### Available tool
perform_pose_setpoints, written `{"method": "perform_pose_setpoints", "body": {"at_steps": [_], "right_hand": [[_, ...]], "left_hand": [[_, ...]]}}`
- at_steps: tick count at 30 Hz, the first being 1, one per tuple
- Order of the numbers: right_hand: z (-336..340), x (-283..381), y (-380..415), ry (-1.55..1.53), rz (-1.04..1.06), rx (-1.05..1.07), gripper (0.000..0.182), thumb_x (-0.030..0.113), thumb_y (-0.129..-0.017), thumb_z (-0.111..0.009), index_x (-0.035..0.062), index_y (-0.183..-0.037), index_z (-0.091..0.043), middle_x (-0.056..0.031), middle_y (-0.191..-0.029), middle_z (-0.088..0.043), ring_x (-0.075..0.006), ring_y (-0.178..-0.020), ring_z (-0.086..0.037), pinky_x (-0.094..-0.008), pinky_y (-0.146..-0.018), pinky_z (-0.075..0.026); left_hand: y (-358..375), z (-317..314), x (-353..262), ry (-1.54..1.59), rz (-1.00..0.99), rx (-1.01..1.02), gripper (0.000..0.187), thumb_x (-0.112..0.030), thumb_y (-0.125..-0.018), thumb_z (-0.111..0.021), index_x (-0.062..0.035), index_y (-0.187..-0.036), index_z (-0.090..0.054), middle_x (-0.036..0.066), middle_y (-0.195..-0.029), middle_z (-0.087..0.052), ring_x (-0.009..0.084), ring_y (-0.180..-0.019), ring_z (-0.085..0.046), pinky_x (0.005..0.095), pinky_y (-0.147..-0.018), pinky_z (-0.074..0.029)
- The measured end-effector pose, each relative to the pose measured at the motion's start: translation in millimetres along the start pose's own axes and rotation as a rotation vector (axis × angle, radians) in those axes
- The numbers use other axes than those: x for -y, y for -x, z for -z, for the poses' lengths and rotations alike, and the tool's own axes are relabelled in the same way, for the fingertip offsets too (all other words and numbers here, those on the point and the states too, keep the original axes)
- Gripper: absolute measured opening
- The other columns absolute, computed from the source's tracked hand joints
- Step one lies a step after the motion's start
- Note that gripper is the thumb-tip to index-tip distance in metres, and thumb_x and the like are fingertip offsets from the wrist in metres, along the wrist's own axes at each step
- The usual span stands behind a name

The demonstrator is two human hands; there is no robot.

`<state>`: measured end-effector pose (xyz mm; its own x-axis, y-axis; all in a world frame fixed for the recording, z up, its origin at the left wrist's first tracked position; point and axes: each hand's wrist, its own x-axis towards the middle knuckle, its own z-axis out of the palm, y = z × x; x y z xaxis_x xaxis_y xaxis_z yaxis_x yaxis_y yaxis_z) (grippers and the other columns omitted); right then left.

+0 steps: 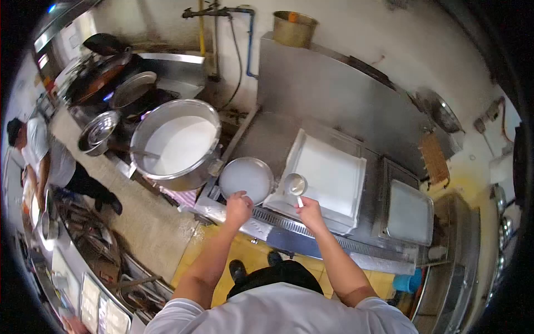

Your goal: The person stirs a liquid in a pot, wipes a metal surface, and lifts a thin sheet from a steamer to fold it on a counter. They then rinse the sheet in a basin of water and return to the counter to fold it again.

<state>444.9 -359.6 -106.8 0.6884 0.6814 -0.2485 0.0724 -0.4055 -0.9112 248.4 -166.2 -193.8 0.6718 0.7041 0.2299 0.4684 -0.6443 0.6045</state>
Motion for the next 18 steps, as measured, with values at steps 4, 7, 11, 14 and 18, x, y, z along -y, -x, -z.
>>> {"method": "perform_pose_setpoints", "body": {"at_steps": [4,7,11,14,18], "right_hand": [[-53,-11,-42,-0.170,-0.156,0.265,0.031,-0.011,-0.084,-0.055,-0.0025,-0.109,-0.069,-0.0083,-0.088,-0.066,-0.0141,-0.071,-0.058,-0.0274,-0.054,-0.044],[-96,-23,-70,-0.302,-0.254,0.381,0.019,-0.012,-0.085,-0.053,-0.0026,-0.097,-0.064,-0.0087,-0.083,-0.063,-0.0156,-0.065,-0.057,-0.0281,-0.050,-0.043],[-146,-38,-92,-0.377,-0.441,0.441,0.015,-0.011,-0.085,-0.052,-0.0003,-0.092,-0.059,-0.0085,-0.080,-0.060,-0.0173,-0.063,-0.056,-0.0285,-0.050,-0.044],[-170,-52,-93,-0.488,-0.489,0.524,0.012,-0.010,-0.085,-0.053,0.0010,-0.089,-0.056,-0.0090,-0.079,-0.058,-0.0189,-0.062,-0.056,-0.0297,-0.050,-0.045],[-169,-75,-75,-0.566,-0.511,0.662,0.009,-0.007,-0.086,-0.056,0.0019,-0.087,-0.053,-0.0100,-0.078,-0.057,-0.0222,-0.062,-0.056,-0.0342,-0.053,-0.049]], "left_hand": [[41,29,-42,0.111,0.024,-0.066,0.012,-0.012,-0.075,-0.078,-0.0101,-0.086,-0.077,0.019,-0.124,-0.066,0.0389,-0.116,-0.060,0.0474,-0.102,-0.048],[78,39,-59,0.136,0.093,-0.058,0.018,-0.012,-0.076,-0.079,-0.0089,-0.093,-0.077,0.019,-0.126,-0.065,0.0395,-0.117,-0.060,0.0466,-0.103,-0.048],[124,49,-81,0.112,0.332,-0.016,0.022,-0.019,-0.081,-0.078,-0.0105,-0.101,-0.076,0.021,-0.131,-0.063,0.0383,-0.122,-0.058,0.0457,-0.105,-0.047],[151,54,-90,0.036,0.420,-0.039,0.022,-0.023,-0.085,-0.076,-0.0110,-0.103,-0.075,0.019,-0.132,-0.063,0.0373,-0.121,-0.060,0.0448,-0.104,-0.049],[185,65,-112,0.040,0.616,-0.072,0.024,-0.025,-0.088,-0.074,-0.0104,-0.106,-0.074,0.017,-0.131,-0.064,0.0356,-0.121,-0.060,0.0442,-0.103,-0.050]]}}
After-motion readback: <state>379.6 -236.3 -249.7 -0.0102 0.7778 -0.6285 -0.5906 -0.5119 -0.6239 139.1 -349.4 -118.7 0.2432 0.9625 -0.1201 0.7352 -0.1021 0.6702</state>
